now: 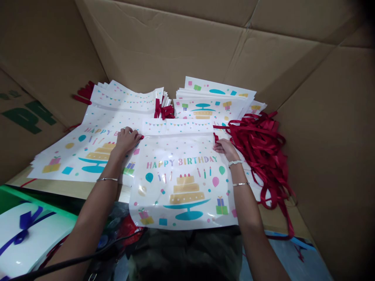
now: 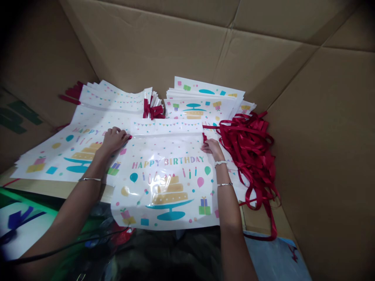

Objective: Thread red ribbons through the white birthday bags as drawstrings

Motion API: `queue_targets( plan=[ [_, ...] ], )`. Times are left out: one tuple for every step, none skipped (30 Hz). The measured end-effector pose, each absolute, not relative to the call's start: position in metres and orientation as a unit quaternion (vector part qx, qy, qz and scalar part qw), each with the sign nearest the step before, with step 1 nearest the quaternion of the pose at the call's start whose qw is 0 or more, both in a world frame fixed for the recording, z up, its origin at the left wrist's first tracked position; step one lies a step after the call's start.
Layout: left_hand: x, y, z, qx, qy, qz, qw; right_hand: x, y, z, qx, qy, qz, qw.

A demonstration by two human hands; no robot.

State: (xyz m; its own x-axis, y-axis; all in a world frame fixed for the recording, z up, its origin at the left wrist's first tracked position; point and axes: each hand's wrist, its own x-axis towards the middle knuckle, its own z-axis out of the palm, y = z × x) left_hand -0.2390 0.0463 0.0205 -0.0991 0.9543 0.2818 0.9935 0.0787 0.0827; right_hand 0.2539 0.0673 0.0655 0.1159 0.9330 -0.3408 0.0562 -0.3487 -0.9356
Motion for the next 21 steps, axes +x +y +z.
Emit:
queue_targets(
  plan=[
    [-0.238, 0.046, 0.022, -0.667, -0.732, -0.119, 0.075, 0.254, 0.068, 0.065, -0.625, -0.395, 0.534, 0.41],
    [-0.238, 0.047, 0.023, -0.667, -0.734, -0.113, 0.066, 0.254, 0.069, 0.065, -0.625, -0.395, 0.533, 0.411],
    [-0.237, 0.047, 0.025, -0.665, -0.737, -0.109, 0.05, 0.254, 0.069, 0.064, -0.625, -0.395, 0.533, 0.411],
    [-0.236, 0.047, 0.026, -0.661, -0.742, -0.109, 0.027, 0.254, 0.07, 0.064, -0.625, -0.396, 0.532, 0.412],
    [-0.235, 0.047, 0.028, -0.652, -0.75, -0.113, 0.004, 0.254, 0.07, 0.064, -0.625, -0.395, 0.533, 0.412],
    [-0.234, 0.046, 0.03, -0.641, -0.758, -0.12, -0.018, 0.254, 0.07, 0.064, -0.626, -0.393, 0.533, 0.412],
    [-0.233, 0.045, 0.031, -0.628, -0.766, -0.131, -0.032, 0.254, 0.071, 0.064, -0.628, -0.39, 0.534, 0.411],
    [-0.231, 0.044, 0.032, -0.618, -0.771, -0.146, -0.038, 0.254, 0.071, 0.063, -0.629, -0.388, 0.534, 0.41],
    [-0.23, 0.042, 0.033, -0.612, -0.773, -0.165, -0.038, 0.254, 0.071, 0.063, -0.63, -0.386, 0.534, 0.41],
    [-0.228, 0.041, 0.033, -0.608, -0.77, -0.188, -0.038, 0.254, 0.071, 0.063, -0.629, -0.386, 0.534, 0.412],
    [-0.227, 0.04, 0.033, -0.609, -0.763, -0.211, -0.041, 0.254, 0.071, 0.063, -0.628, -0.388, 0.534, 0.413],
    [-0.226, 0.039, 0.033, -0.612, -0.754, -0.233, -0.046, 0.255, 0.071, 0.062, -0.627, -0.389, 0.533, 0.414],
    [-0.226, 0.04, 0.032, -0.613, -0.746, -0.255, -0.053, 0.255, 0.071, 0.061, -0.626, -0.39, 0.534, 0.415],
    [-0.225, 0.041, 0.031, -0.609, -0.741, -0.276, -0.063, 0.255, 0.072, 0.061, -0.625, -0.391, 0.534, 0.414],
    [-0.225, 0.042, 0.03, -0.601, -0.739, -0.295, -0.074, 0.255, 0.072, 0.061, -0.625, -0.392, 0.534, 0.414],
    [-0.224, 0.044, 0.029, -0.591, -0.738, -0.315, -0.086, 0.255, 0.072, 0.06, -0.627, -0.391, 0.533, 0.413],
    [-0.224, 0.046, 0.028, -0.579, -0.737, -0.335, -0.098, 0.255, 0.072, 0.06, -0.628, -0.39, 0.532, 0.412],
    [-0.223, 0.048, 0.027, -0.567, -0.736, -0.353, -0.109, 0.255, 0.072, 0.061, -0.629, -0.391, 0.531, 0.412],
    [-0.222, 0.049, 0.026, -0.56, -0.733, -0.368, -0.116, 0.254, 0.072, 0.061, -0.63, -0.392, 0.53, 0.411],
    [-0.221, 0.05, 0.025, -0.558, -0.729, -0.379, -0.118, 0.254, 0.072, 0.062, -0.631, -0.392, 0.529, 0.41],
    [-0.221, 0.051, 0.025, -0.558, -0.725, -0.388, -0.114, 0.254, 0.072, 0.062, -0.632, -0.392, 0.53, 0.409]
  ],
)
